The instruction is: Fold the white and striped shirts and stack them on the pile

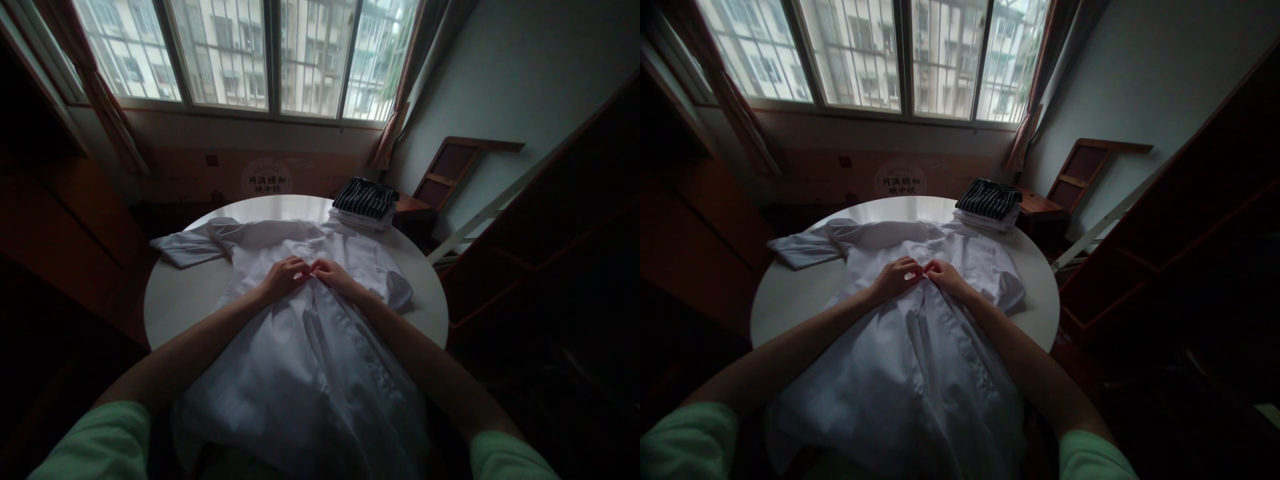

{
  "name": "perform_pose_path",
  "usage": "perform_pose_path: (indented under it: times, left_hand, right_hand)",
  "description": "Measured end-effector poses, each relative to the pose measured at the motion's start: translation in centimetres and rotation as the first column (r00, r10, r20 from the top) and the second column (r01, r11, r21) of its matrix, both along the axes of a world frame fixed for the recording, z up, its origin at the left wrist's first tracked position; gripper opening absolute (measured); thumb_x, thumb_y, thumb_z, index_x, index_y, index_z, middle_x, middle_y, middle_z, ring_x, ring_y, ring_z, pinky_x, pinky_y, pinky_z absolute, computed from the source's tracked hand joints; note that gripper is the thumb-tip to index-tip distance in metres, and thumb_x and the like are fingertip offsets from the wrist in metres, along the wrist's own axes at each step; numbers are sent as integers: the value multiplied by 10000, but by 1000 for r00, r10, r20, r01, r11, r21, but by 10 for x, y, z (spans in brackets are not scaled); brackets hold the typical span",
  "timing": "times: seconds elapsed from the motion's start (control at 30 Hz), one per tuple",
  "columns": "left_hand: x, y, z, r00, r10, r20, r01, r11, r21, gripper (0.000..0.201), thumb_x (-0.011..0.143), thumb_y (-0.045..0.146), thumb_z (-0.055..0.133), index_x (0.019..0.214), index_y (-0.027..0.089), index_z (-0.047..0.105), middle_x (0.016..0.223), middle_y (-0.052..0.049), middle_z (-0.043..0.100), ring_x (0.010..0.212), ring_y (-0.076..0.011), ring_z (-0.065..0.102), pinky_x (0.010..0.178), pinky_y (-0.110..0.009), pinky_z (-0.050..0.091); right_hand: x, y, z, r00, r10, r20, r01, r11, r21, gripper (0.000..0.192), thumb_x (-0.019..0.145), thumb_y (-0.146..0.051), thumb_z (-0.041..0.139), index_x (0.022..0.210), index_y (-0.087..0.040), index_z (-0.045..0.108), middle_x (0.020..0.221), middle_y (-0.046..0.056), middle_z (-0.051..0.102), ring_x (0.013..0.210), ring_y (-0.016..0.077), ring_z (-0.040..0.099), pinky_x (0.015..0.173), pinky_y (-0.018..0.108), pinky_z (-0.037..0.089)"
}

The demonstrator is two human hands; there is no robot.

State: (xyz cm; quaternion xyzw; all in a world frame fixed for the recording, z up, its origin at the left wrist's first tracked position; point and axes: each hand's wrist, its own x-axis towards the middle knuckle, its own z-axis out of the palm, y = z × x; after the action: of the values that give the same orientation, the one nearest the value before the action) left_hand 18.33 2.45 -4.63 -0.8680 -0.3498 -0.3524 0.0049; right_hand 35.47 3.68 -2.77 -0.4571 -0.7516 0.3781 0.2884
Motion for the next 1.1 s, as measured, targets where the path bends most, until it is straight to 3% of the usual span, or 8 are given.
perform_pose_path:
  times: [0.13,0.5,0.77,0.87,0.97,1.03,1.1]
  left_hand:
    - [1,-1,1,999,24,-24,-23,999,29,93,785,216,522,750,175,599,746,-16,607,717,-114,528,636,-204,413]
    - [2,0,2,998,10,-63,-12,1000,-29,80,710,138,547,761,172,598,762,-17,610,753,-124,536,669,-212,429]
    - [-6,3,8,994,-2,-112,-11,993,-115,123,786,269,514,782,173,590,775,-19,614,686,-107,541,620,-196,398]
    - [-19,7,19,984,144,-108,-153,985,-76,249,826,367,445,751,167,575,741,-29,600,649,-114,528,598,-209,380]
    - [-42,17,32,904,421,-68,-425,904,-53,319,837,388,392,694,161,564,712,-51,592,646,-142,532,603,-237,372]
    - [-63,24,40,776,628,-60,-631,768,-110,338,828,397,380,672,163,568,693,-66,597,658,-175,548,606,-261,373]
    - [-88,31,44,616,781,-105,-779,584,-227,352,810,417,385,649,169,576,678,-81,603,694,-221,566,615,-291,378]
  right_hand:
    - [1,1,-2,999,-3,32,1,999,47,148,665,-183,494,734,-131,613,615,-23,551,572,93,470,562,206,345]
    - [4,1,-5,994,109,-20,-110,992,-58,163,684,-268,512,688,-123,587,470,-47,481,432,74,419,445,188,295]
    - [1,1,-2,970,19,244,-58,986,154,186,717,-193,474,729,-115,643,661,14,612,644,126,520,592,212,352]
    - [2,0,1,971,-15,238,-26,985,168,186,727,-182,465,748,-117,638,705,25,625,670,128,530,610,212,364]
    - [3,-2,5,985,-64,163,32,980,196,164,732,-195,467,739,-130,618,653,3,600,620,112,515,581,203,364]
    - [4,-2,7,991,-94,96,73,977,202,149,732,-203,469,721,-137,603,599,-12,569,568,101,501,549,198,362]
    - [6,-1,11,992,-120,28,113,976,189,153,742,-208,457,719,-142,593,574,-16,555,527,95,500,527,196,370]
